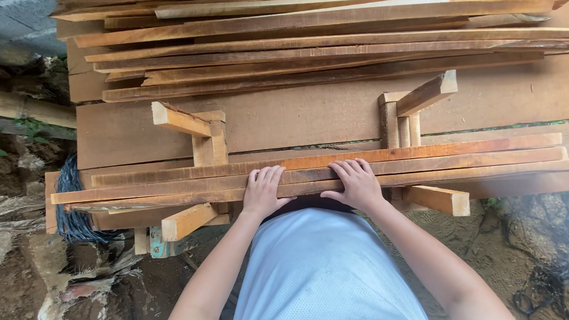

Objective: The person arranges several thin wooden planks on a wooden workbench, aligning them into a neat stack. They then use a black cord to tie the stack of planks together, wrapping the cord around the wood and securing it with a knot.

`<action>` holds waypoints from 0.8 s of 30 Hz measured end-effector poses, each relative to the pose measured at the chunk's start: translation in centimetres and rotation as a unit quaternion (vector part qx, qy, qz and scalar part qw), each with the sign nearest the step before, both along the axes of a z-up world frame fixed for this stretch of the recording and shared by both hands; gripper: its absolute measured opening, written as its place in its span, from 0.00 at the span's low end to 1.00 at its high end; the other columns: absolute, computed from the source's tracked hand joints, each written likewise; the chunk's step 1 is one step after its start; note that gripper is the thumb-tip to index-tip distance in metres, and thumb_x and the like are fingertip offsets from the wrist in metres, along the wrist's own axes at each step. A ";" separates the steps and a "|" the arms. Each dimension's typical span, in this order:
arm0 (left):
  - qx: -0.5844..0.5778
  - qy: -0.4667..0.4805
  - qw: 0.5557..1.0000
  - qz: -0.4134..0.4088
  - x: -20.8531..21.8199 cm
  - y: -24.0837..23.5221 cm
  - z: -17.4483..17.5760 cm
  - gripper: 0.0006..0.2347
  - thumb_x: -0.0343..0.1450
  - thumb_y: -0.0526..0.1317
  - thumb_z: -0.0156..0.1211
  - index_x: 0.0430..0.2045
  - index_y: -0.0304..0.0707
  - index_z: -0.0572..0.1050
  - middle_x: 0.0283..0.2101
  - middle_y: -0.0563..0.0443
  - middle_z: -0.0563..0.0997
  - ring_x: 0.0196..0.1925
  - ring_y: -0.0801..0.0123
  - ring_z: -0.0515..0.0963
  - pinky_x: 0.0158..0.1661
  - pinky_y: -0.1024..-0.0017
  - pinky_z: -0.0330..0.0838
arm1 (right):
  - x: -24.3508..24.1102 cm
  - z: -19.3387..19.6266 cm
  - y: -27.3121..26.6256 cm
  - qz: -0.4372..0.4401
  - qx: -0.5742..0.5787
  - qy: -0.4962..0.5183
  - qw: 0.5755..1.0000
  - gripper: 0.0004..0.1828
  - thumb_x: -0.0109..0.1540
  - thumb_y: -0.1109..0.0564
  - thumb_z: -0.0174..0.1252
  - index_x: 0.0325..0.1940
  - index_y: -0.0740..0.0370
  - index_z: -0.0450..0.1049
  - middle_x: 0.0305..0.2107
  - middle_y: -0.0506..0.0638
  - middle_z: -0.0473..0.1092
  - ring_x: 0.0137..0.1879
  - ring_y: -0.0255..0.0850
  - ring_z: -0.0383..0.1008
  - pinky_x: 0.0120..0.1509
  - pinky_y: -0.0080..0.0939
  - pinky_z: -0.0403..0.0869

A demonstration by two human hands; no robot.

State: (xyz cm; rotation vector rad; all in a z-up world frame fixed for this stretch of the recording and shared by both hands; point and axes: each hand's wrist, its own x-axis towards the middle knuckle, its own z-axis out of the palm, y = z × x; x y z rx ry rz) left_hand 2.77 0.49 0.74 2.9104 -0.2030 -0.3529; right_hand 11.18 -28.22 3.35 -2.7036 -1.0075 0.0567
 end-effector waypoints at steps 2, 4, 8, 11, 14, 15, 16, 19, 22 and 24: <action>-0.003 -0.003 1.000 0.007 -0.2 -0.1 -0.7 0.39 0.60 0.64 0.68 0.64 0.51 0.64 0.61 0.58 0.71 0.66 0.68 0.67 0.66 0.58 0.55 | -0.1 -0.2 0.0 -0.001 0.014 -0.006 1.000 0.43 0.52 0.22 0.61 0.61 0.48 0.71 0.54 0.41 0.72 0.62 0.35 0.70 0.72 0.45 0.60; -0.006 -0.008 1.000 0.014 -0.2 -0.1 -0.9 0.39 0.58 0.63 0.70 0.64 0.52 0.64 0.61 0.58 0.71 0.66 0.69 0.67 0.66 0.58 0.55 | 0.0 -0.3 -0.1 -0.004 0.029 -0.013 1.000 0.43 0.51 0.22 0.62 0.61 0.48 0.71 0.54 0.41 0.72 0.62 0.36 0.71 0.71 0.45 0.61; -0.019 -0.003 1.000 0.021 -0.2 -0.2 -0.8 0.39 0.58 0.60 0.71 0.64 0.50 0.64 0.62 0.57 0.70 0.67 0.68 0.67 0.67 0.56 0.53 | 0.2 -0.4 0.0 -0.009 0.037 0.016 0.999 0.42 0.50 0.24 0.65 0.59 0.49 0.73 0.51 0.43 0.73 0.61 0.38 0.71 0.67 0.47 0.64; -0.012 -0.011 1.000 0.022 -0.3 -0.4 -0.7 0.40 0.57 0.59 0.72 0.64 0.50 0.64 0.63 0.58 0.70 0.67 0.68 0.66 0.68 0.55 0.53 | 0.1 -0.4 0.0 -0.007 0.041 0.008 0.999 0.42 0.49 0.24 0.66 0.58 0.50 0.74 0.50 0.43 0.74 0.60 0.39 0.71 0.66 0.47 0.64; -0.004 -0.021 0.999 0.024 -0.5 -0.5 -0.7 0.40 0.55 0.59 0.72 0.64 0.51 0.65 0.62 0.59 0.71 0.66 0.68 0.66 0.68 0.55 0.53 | 0.1 -0.2 0.2 -0.005 0.044 -0.001 0.999 0.44 0.48 0.24 0.67 0.58 0.50 0.74 0.50 0.44 0.73 0.60 0.40 0.71 0.65 0.47 0.65; -0.006 -0.025 0.999 0.026 -0.4 -0.6 -0.8 0.39 0.56 0.59 0.72 0.63 0.51 0.65 0.61 0.59 0.71 0.66 0.68 0.67 0.68 0.55 0.53 | 0.2 0.0 0.1 -0.006 0.043 -0.001 0.999 0.44 0.47 0.24 0.67 0.59 0.50 0.74 0.50 0.44 0.73 0.60 0.40 0.70 0.65 0.47 0.65; -0.007 -0.024 0.999 0.027 -0.3 -0.5 -1.0 0.39 0.56 0.59 0.72 0.63 0.51 0.65 0.61 0.59 0.71 0.66 0.68 0.67 0.68 0.55 0.53 | 0.3 0.1 0.0 -0.005 0.043 -0.001 0.999 0.44 0.47 0.24 0.67 0.59 0.50 0.74 0.50 0.44 0.73 0.60 0.40 0.70 0.65 0.47 0.65; -0.016 -0.010 0.999 0.030 0.0 -0.4 -1.6 0.36 0.56 0.59 0.71 0.59 0.51 0.68 0.58 0.58 0.73 0.64 0.68 0.69 0.64 0.58 0.57 | 0.5 0.0 -0.3 0.018 -0.015 0.002 1.000 0.48 0.42 0.29 0.71 0.62 0.47 0.71 0.57 0.41 0.70 0.70 0.40 0.63 0.75 0.49 0.58; -0.025 -0.008 0.999 0.029 0.2 -0.3 -1.6 0.35 0.56 0.60 0.71 0.58 0.51 0.68 0.58 0.59 0.73 0.63 0.68 0.70 0.63 0.58 0.59 | 0.8 -0.2 -0.3 0.023 -0.019 0.032 0.999 0.47 0.43 0.30 0.71 0.62 0.48 0.70 0.58 0.40 0.68 0.71 0.37 0.62 0.75 0.47 0.58; -0.023 -0.011 0.999 0.034 0.1 -0.5 -1.3 0.35 0.56 0.59 0.71 0.57 0.52 0.69 0.57 0.59 0.74 0.63 0.69 0.70 0.63 0.58 0.59 | 0.7 -0.1 -0.3 0.013 -0.025 0.072 0.997 0.46 0.46 0.30 0.69 0.63 0.48 0.69 0.58 0.40 0.69 0.68 0.36 0.65 0.75 0.46 0.58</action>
